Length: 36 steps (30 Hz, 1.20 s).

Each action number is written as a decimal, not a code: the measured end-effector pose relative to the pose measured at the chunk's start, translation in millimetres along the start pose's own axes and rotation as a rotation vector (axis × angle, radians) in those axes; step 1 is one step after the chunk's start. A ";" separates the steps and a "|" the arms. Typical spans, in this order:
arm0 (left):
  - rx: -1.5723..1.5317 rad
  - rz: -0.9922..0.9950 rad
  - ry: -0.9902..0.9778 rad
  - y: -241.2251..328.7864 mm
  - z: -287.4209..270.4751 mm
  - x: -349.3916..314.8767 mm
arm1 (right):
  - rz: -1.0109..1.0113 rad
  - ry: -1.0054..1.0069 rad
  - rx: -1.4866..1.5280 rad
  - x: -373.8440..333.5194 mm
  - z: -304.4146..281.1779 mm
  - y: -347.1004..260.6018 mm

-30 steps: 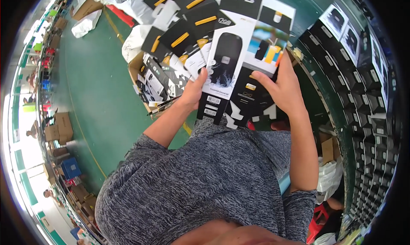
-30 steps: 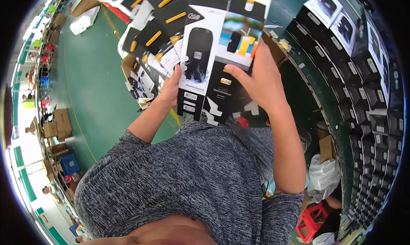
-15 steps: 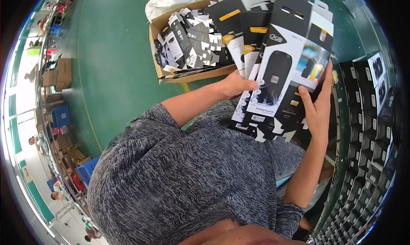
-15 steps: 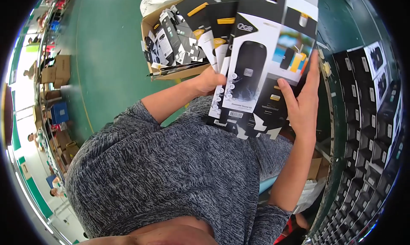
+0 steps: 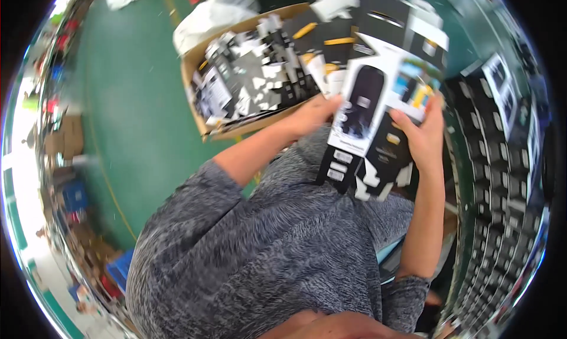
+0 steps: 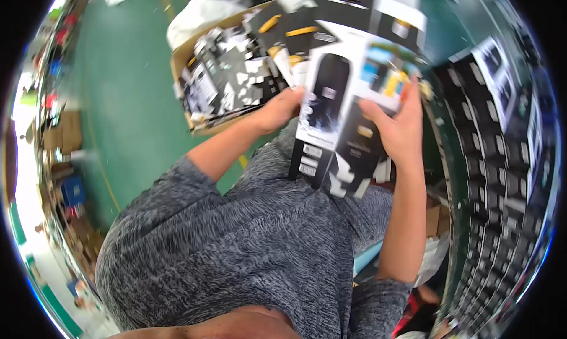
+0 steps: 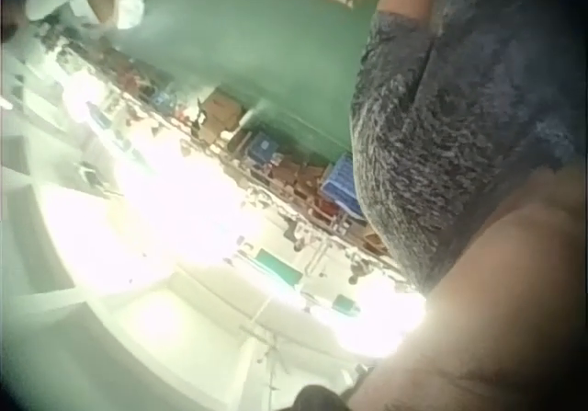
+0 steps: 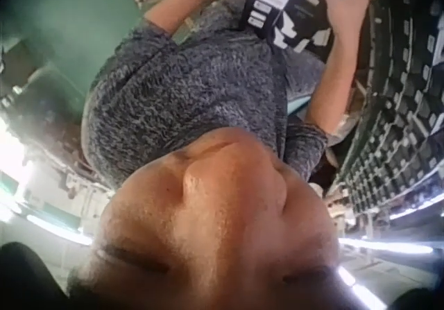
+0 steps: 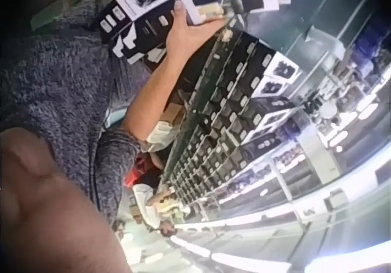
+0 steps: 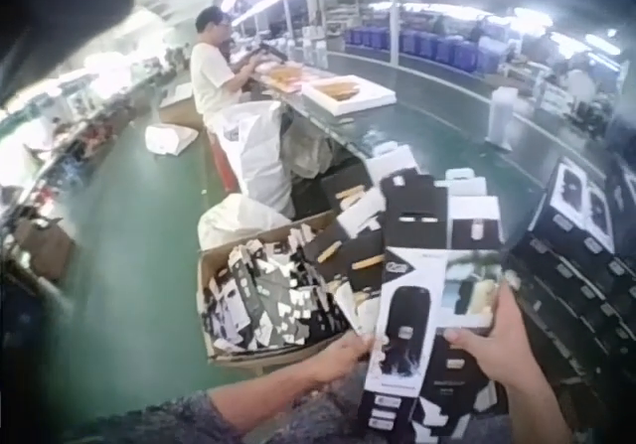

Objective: The person assembles flat cardboard boxes by hand, then packs retail packaging and product boxes into them.

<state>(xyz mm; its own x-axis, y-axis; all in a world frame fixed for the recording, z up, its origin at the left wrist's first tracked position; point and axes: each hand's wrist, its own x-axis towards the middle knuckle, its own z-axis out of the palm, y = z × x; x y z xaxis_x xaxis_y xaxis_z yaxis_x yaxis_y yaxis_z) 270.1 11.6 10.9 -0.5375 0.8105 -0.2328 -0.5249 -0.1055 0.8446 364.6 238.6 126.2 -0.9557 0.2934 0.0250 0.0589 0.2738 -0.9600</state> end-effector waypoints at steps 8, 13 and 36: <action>1.392 0.742 -0.209 151.2 57.3 -45.3 | -0.170 -0.311 -0.797 17.0 -27.7 -16.5; 1.914 0.192 -0.537 164.1 71.5 -7.6 | -0.396 -0.519 -1.027 -7.6 10.5 -26.0; 1.235 -0.636 -0.890 130.6 -2.0 89.2 | -0.661 0.082 -0.630 -70.2 -19.4 -5.5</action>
<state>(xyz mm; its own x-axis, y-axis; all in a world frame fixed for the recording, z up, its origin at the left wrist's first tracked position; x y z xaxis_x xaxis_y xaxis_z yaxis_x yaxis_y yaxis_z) 152.2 68.9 99.5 0.2975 0.6429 -0.7058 0.5451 0.4926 0.6784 437.0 234.2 135.1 -0.8287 -0.0435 0.5579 -0.3236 0.8506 -0.4144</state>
